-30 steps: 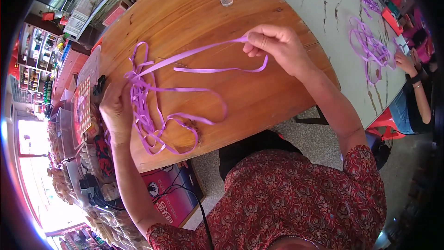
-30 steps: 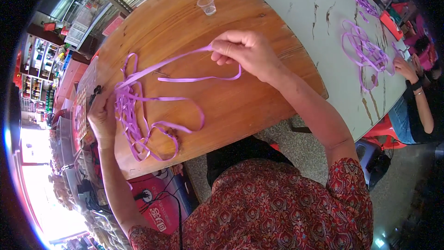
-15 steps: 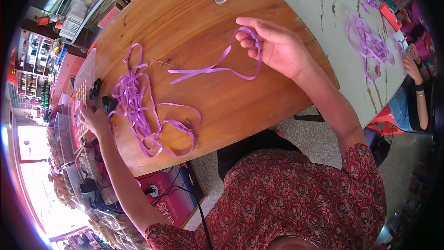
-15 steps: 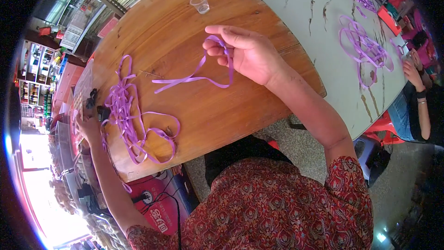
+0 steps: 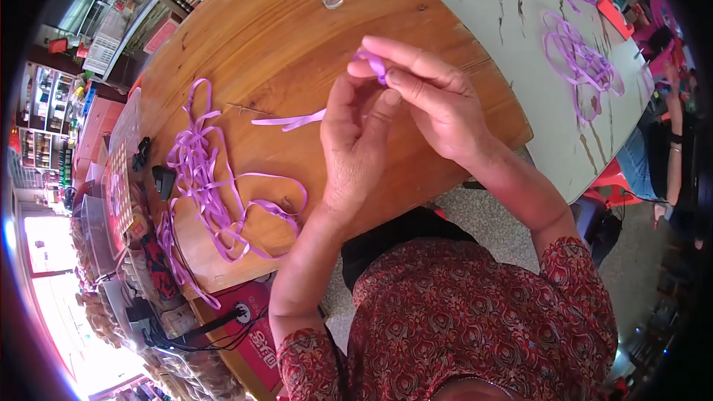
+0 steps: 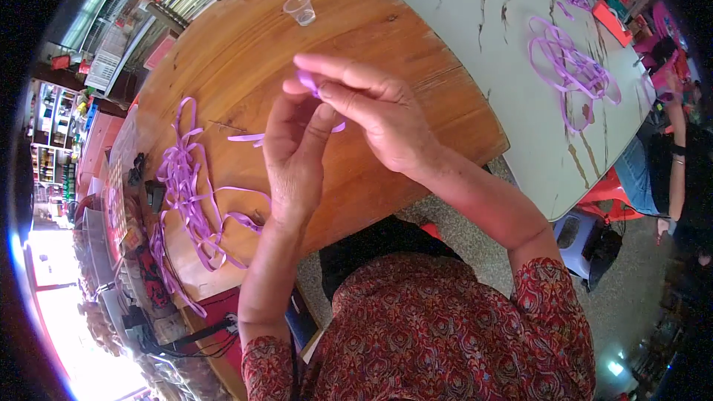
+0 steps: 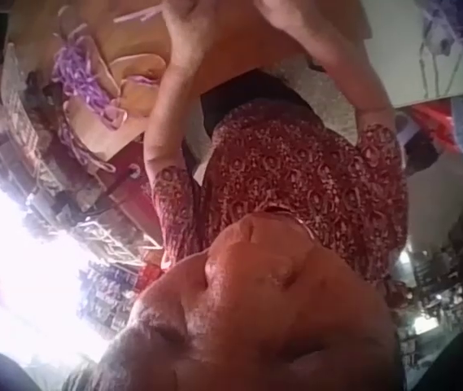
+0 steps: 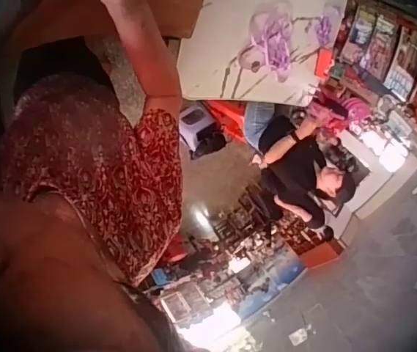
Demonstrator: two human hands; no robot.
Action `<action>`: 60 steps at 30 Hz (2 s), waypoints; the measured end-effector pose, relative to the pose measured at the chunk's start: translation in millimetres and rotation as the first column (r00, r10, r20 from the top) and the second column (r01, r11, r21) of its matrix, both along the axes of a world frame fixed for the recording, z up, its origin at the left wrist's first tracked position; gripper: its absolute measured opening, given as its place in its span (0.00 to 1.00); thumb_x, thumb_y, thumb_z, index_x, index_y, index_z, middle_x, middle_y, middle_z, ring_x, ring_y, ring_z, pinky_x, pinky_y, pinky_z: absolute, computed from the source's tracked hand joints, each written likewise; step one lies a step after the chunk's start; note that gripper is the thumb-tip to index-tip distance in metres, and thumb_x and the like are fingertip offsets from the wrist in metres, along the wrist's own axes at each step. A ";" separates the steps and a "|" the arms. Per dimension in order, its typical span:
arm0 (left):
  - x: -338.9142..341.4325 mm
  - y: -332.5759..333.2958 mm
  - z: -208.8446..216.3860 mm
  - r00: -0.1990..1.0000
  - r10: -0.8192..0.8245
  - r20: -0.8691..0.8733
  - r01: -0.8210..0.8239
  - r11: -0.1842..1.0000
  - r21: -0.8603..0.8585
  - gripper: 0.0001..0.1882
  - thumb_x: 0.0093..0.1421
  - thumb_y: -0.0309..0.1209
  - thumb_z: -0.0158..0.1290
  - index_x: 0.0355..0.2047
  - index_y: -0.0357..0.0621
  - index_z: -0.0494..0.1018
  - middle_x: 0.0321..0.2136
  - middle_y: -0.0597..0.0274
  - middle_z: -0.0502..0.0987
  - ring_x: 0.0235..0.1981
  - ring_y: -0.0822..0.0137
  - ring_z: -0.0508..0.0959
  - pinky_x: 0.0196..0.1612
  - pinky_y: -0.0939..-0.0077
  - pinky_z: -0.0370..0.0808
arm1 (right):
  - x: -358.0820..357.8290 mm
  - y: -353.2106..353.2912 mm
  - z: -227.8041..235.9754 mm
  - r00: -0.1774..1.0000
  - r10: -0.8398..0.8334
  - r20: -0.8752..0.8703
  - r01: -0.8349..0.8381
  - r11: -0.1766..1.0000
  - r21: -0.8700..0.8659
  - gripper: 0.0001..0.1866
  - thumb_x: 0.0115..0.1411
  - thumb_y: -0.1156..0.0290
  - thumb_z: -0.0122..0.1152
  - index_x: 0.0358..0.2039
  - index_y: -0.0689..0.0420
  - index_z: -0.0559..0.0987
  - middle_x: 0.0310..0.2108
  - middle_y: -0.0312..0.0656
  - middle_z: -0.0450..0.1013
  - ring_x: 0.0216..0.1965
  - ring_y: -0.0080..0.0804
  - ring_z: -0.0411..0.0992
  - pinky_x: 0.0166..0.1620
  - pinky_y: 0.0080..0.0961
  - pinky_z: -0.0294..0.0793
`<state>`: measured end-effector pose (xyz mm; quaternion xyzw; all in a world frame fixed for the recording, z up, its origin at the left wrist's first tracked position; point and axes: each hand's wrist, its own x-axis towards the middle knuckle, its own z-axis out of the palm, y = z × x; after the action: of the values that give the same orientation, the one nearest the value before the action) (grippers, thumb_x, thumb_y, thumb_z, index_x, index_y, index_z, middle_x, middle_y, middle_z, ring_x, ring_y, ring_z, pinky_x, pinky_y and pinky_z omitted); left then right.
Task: The person rolls a purple ribbon into a small coil by hand, then unrolls it and repeats the process with another section of the ribbon.
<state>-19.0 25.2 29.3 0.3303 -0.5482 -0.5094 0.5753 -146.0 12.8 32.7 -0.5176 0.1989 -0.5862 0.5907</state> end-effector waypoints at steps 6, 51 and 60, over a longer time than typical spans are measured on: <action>-9.3 6.6 0.1 0.995 -0.035 -0.092 0.048 0.989 0.142 0.08 0.62 0.25 0.50 0.41 0.39 0.72 0.31 0.71 0.73 0.33 0.82 0.69 0.38 0.87 0.68 | -19.7 0.6 -11.6 0.969 0.104 0.225 -0.130 0.986 0.103 0.20 0.63 0.76 0.45 0.57 0.62 0.66 0.45 0.43 0.73 0.51 0.31 0.68 0.56 0.29 0.64; -8.2 -9.9 -34.0 0.997 0.059 0.048 -0.067 0.980 0.186 0.04 0.57 0.24 0.56 0.33 0.40 0.78 0.26 0.71 0.71 0.29 0.79 0.67 0.36 0.86 0.64 | -52.4 -3.4 -27.9 0.862 -0.420 -0.285 0.370 0.904 -0.213 0.16 0.63 0.76 0.50 0.51 0.62 0.71 0.41 0.43 0.75 0.46 0.26 0.72 0.49 0.21 0.69; -6.7 -11.2 -38.8 0.995 0.001 -0.096 0.026 0.959 0.280 0.04 0.56 0.23 0.57 0.33 0.40 0.79 0.27 0.70 0.73 0.30 0.80 0.69 0.36 0.86 0.65 | -57.3 -0.1 -9.7 0.464 -0.761 -0.454 0.135 0.567 -0.813 0.18 0.46 0.75 0.65 0.41 0.57 0.79 0.41 0.38 0.75 0.38 0.35 0.71 0.43 0.29 0.69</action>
<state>-25.7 14.0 -9.6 0.3805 -0.4444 -0.6011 0.5445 -203.3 12.7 23.0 -0.8101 0.3436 -0.4748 0.0135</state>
